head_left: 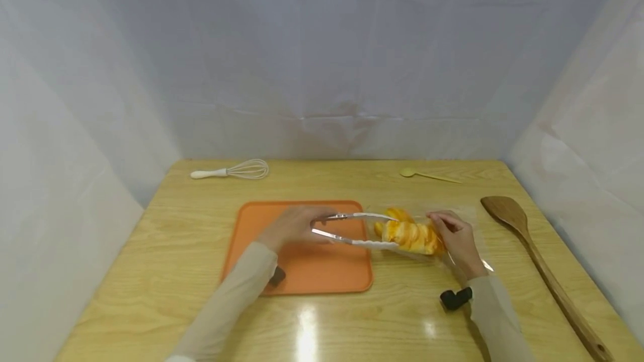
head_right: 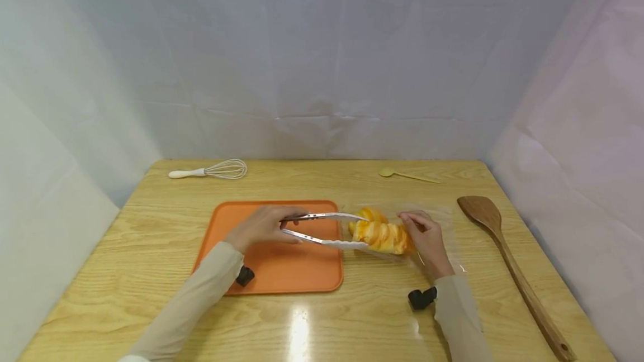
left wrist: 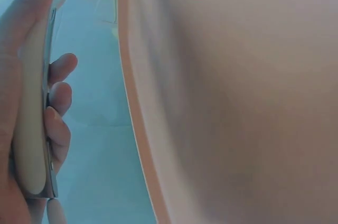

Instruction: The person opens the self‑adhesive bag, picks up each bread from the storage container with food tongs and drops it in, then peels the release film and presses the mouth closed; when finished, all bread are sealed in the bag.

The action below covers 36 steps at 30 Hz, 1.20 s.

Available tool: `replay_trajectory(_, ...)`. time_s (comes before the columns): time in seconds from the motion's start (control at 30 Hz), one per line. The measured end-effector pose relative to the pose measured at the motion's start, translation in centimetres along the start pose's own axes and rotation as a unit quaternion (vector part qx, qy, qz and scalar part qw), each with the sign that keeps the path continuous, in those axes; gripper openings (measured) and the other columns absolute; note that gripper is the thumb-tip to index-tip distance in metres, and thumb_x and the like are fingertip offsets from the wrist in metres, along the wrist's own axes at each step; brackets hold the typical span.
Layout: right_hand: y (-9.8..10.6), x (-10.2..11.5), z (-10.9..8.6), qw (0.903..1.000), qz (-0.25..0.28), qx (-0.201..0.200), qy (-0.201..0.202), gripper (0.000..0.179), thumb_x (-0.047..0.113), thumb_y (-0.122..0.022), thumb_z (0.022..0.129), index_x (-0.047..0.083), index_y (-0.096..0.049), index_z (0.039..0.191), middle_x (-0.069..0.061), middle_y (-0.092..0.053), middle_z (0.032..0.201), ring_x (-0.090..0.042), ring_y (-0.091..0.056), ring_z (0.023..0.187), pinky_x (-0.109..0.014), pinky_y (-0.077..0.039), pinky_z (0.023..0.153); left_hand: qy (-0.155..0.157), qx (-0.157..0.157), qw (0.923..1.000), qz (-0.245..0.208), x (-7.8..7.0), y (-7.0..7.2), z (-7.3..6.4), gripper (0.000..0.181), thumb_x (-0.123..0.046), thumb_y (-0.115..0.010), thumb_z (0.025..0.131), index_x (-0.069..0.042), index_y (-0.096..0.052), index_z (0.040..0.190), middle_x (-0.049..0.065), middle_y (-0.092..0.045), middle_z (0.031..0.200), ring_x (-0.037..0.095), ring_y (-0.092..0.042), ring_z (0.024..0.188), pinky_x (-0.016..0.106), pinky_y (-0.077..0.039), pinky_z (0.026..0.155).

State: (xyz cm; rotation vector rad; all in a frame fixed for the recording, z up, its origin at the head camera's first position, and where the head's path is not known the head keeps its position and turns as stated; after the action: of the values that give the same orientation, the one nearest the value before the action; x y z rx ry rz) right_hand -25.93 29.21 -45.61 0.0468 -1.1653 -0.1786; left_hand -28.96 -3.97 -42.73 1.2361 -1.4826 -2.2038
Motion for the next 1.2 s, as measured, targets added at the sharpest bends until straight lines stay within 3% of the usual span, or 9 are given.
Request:
replay_trajectory(0.17,-0.1,-0.1,0.0,1.0,0.007,0.0,0.003,0.02,0.0,-0.054,0.097,-0.009,-0.07,0.105,0.017,-0.068,0.099,0.003,-0.062,0.094,-0.009,-0.051,0.079,0.007,-0.004,0.9999,0.011,0.1,-0.1,-0.1,0.058,-0.048,-0.077,0.079,-0.044,-0.056,0.133,-0.014,-0.068,0.119,0.008,-0.062,0.087,0.031,-0.052,0.079)
replay_trajectory(0.33,0.0,0.0,0.0,0.9999,-0.011,0.001,0.007,0.023,-0.001,-0.053,0.097,-0.018,-0.064,0.107,0.019,-0.067,0.099,0.004,-0.061,0.096,-0.007,-0.05,0.08,0.014,0.013,0.9988,0.045,-0.1,-0.1,-0.2,0.055,-0.044,-0.075,0.083,-0.037,-0.057,0.135,-0.012,-0.062,0.132,0.011,-0.064,0.108,0.036,-0.054,0.089)
replay_trajectory(0.47,-0.1,0.0,0.0,0.9998,-0.017,0.005,0.008,0.024,0.0,-0.053,0.098,-0.021,-0.062,0.108,0.02,-0.066,0.099,0.005,-0.06,0.096,-0.007,-0.049,0.08,0.003,0.009,0.9982,0.059,-0.5,0.3,-0.4,0.052,-0.04,-0.074,0.085,-0.03,-0.059,0.134,-0.007,-0.062,0.134,0.014,-0.064,0.112,0.037,-0.054,0.091)
replay_trajectory(0.6,-0.3,0.1,0.0,0.9996,-0.021,0.013,0.01,0.024,0.0,-0.052,0.098,-0.02,-0.062,0.108,0.02,-0.066,0.1,0.005,-0.06,0.096,-0.007,-0.049,0.08,0.002,0.005,0.9989,0.047,-0.7,0.7,-0.9,0.054,-0.042,-0.074,0.084,-0.03,-0.059,0.134,-0.006,-0.063,0.134,0.014,-0.063,0.115,0.038,-0.054,0.093)
replay_trajectory(0.7,-0.4,0.1,0.0,0.9994,-0.025,0.019,0.014,0.023,-0.001,-0.052,0.098,-0.019,-0.063,0.108,0.021,-0.066,0.1,0.006,-0.06,0.096,-0.007,-0.049,0.081,0.026,0.003,0.9994,0.021,-0.3,1.0,-1.5,0.058,-0.047,-0.075,0.081,-0.035,-0.058,0.135,-0.009,-0.062,0.133,0.014,-0.062,0.116,0.038,-0.053,0.094)
replay_trajectory(0.87,-0.4,0.1,0.0,0.9993,-0.027,0.02,0.014,0.023,-0.001,-0.052,0.098,-0.018,-0.063,0.109,0.022,-0.066,0.101,0.006,-0.06,0.097,-0.007,-0.049,0.082,0.051,-0.017,0.9985,0.006,0.8,1.7,-3.3,0.063,-0.05,-0.077,0.077,-0.042,-0.055,0.135,-0.012,-0.063,0.131,0.012,-0.061,0.118,0.038,-0.052,0.096)
replay_trajectory(1.0,-0.3,0.1,0.0,0.9996,-0.023,0.017,0.007,0.024,-0.001,-0.053,0.098,-0.02,-0.062,0.108,0.022,-0.067,0.099,0.006,-0.06,0.095,-0.007,-0.05,0.081,0.053,-0.04,0.9974,0.026,1.8,2.6,-5.4,0.061,-0.044,-0.076,0.08,-0.032,-0.056,0.137,-0.006,-0.067,0.127,0.015,-0.064,0.114,0.039,-0.052,0.095)
replay_trajectory(1.1,-0.2,0.2,-0.1,0.9997,-0.019,0.016,0.001,0.024,0.0,-0.053,0.098,-0.021,-0.062,0.108,0.021,-0.067,0.099,0.004,-0.061,0.095,-0.007,-0.05,0.08,0.08,-0.061,0.9946,0.027,2.8,3.6,-7.3,0.064,-0.043,-0.077,0.08,-0.02,-0.058,0.137,0.001,-0.066,0.129,0.021,-0.065,0.113,0.043,-0.052,0.096)
replay_trajectory(1.2,-0.1,0.2,-0.1,0.9998,-0.013,0.015,-0.002,0.024,-0.001,-0.053,0.098,-0.021,-0.062,0.109,0.021,-0.068,0.099,0.003,-0.061,0.095,-0.008,-0.05,0.08,0.129,-0.087,0.9874,0.03,4.0,4.8,-9.5,0.066,-0.047,-0.077,0.078,-0.02,-0.059,0.135,0.002,-0.068,0.125,0.024,-0.066,0.107,0.045,-0.053,0.091)
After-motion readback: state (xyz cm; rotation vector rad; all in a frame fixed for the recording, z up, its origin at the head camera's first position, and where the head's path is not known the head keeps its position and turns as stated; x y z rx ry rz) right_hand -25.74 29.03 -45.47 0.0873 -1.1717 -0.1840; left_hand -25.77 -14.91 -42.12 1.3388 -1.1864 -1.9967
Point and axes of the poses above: each hand's wrist, its own z-axis towards the middle knuckle, its own y-axis out of the back of the hand, x = y × z, the point moved 7 cm from there along z, towards the middle knuckle
